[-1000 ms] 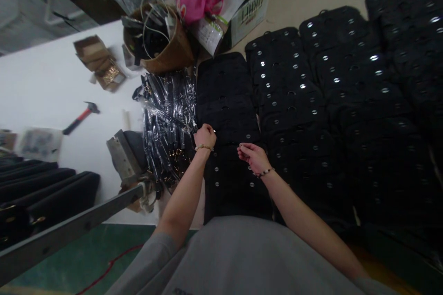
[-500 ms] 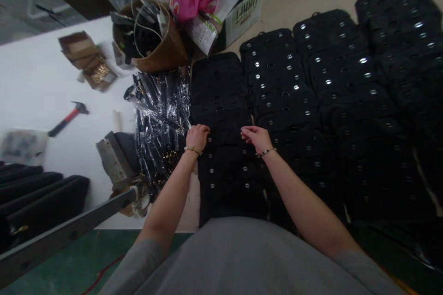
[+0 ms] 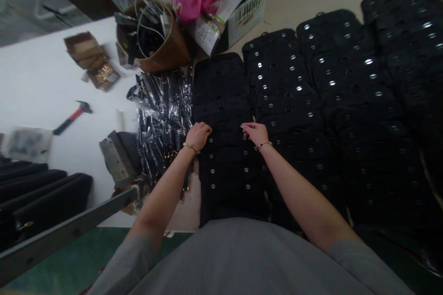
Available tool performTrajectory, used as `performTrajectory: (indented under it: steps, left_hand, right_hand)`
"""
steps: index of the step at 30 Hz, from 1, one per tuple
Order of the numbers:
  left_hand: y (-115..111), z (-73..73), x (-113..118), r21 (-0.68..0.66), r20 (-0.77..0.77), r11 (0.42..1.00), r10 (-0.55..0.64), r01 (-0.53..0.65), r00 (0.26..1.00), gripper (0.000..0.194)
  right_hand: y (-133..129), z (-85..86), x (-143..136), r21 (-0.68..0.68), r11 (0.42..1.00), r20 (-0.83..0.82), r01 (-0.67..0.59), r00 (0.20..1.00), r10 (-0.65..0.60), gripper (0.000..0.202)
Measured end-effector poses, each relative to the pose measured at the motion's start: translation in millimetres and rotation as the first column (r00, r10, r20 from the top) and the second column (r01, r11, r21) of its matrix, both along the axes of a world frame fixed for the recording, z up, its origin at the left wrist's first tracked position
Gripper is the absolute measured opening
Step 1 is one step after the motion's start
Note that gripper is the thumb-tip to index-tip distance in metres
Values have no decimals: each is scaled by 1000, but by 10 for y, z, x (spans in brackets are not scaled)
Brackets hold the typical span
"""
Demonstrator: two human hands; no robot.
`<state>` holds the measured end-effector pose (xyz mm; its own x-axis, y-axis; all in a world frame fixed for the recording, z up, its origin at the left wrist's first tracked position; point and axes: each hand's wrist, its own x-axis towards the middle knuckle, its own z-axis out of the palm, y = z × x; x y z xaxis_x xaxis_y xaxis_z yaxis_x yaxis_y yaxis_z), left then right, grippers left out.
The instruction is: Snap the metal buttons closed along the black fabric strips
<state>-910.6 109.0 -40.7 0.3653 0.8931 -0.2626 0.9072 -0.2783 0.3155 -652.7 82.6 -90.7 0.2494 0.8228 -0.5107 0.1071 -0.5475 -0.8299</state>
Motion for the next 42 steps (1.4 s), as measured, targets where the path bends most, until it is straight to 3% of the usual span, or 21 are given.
performTrajectory:
  steps: [3, 5, 14, 19, 23, 30, 33, 36, 39, 42]
  left_hand:
    - [9, 5, -73, -35, 74, 975, 221, -219, 972, 17]
    - [8, -2, -96, -95, 75, 950, 305, -298, 949, 19]
    - [26, -99, 85, -196, 22, 920, 351, -340, 936, 18]
    - [7, -119, 128, -96, -68, 972, 209, -215, 976, 19]
    - [-4, -56, 143, -58, -163, 994, 83, -93, 983, 23]
    - [173, 3, 169, -131, -212, 989, -90, 63, 973, 24]
    - [248, -47, 152, -169, -170, 982, -115, 86, 979, 20]
    - [261, -113, 118, -160, -97, 986, -64, 48, 993, 18]
    - [226, -180, 61, -140, 15, 989, 50, -47, 999, 19]
    - [206, -250, -16, -153, 142, 980, 145, -123, 979, 20]
  right_hand:
    - [-15, -14, -32, 5, 999, 27, 35, 999, -35, 20]
    - [-14, -17, -51, -6, 999, 37, 50, 998, -49, 19]
    - [136, 18, -16, -134, 990, -11, 35, 999, -37, 6]
    - [229, 96, 33, -210, 976, 2, -54, 998, 55, 14]
    - [273, 127, 77, -240, 952, 74, -193, 974, 216, 14]
    - [498, 152, 134, -314, 823, 324, -474, 761, 562, 17]
    - [605, 208, 134, -372, 765, 364, -525, 676, 641, 18]
    - [659, 273, 154, -381, 759, 420, -529, 632, 651, 20]
    - [576, 354, 194, -305, 841, 422, -447, 728, 541, 20]
    - [263, 487, 201, -152, 976, 201, -158, 962, 187, 15]
